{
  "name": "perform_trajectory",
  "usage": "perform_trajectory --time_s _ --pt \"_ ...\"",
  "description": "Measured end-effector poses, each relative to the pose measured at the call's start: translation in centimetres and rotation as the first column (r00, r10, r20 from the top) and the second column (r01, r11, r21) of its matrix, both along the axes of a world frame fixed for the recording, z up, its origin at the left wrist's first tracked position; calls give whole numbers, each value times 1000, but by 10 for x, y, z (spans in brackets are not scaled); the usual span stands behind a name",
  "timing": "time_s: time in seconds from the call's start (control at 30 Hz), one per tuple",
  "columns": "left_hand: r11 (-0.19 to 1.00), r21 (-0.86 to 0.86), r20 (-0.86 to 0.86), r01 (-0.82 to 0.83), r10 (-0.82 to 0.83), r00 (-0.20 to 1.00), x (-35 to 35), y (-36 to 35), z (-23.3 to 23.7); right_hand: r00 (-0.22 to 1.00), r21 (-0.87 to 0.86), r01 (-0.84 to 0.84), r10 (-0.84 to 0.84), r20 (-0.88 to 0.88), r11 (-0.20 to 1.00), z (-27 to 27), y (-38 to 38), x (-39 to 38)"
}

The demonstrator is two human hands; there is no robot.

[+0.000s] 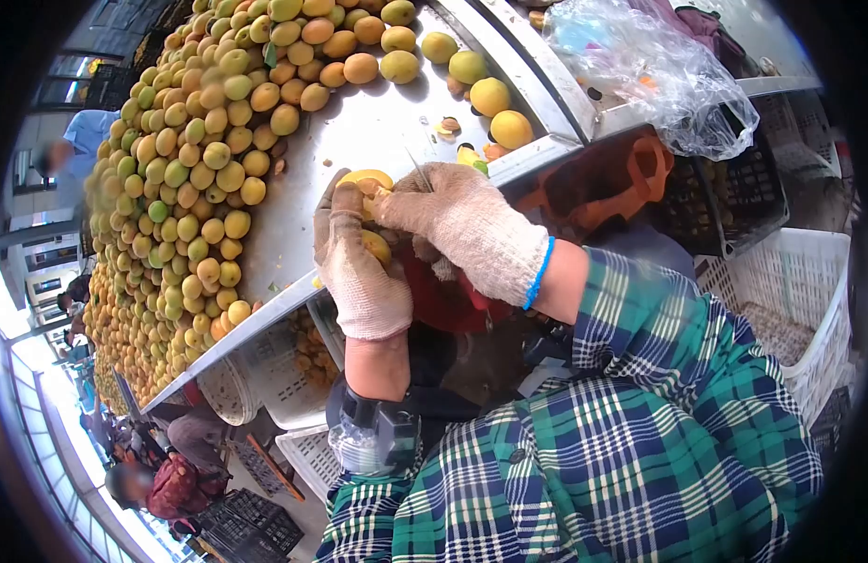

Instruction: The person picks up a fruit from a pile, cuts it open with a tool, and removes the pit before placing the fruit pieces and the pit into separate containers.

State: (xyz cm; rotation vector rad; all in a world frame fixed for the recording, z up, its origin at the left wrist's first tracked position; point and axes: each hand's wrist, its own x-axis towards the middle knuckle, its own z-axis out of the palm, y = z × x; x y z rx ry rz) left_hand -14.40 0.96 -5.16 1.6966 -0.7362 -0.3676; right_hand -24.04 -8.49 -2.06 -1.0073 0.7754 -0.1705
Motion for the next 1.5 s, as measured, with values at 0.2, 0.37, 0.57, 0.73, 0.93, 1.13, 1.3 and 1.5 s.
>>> perform_trajectory --time_s 0.2,0.37,0.57,0.73,0.93,1.13,1.3,1.5 --pt "987 -142 -456 -79 6 890 -7 -8 19 969 -674 -224 88 -229 704 -6 -10 7" --pt "989 -144 -346 13 -63 936 -4 -5 16 964 -784 -259 99 -248 564 -10 -5 5" --pt "984 -159 -589 -81 -29 807 -6 -3 26 991 -718 -110 135 -22 687 -11 -9 3" --pt "987 -154 -549 -51 -42 835 -5 -3 29 994 -84 -109 111 16 991 -8 -6 7" --pt "996 67 244 64 -79 967 5 2 11 972 -175 -234 234 -22 956 -9 -10 8" --pt "999 1 144 39 -39 989 8 -1 3 947 -194 -314 322 7 929 -8 -13 9" --pt "999 34 194 26 -32 981 7 1 5 956 -89 -290 293 23 953 -10 -8 8" --pt "999 -19 90 -41 43 995 -3 -1 7 969 -719 -222 233 -85 659 -20 2 9"
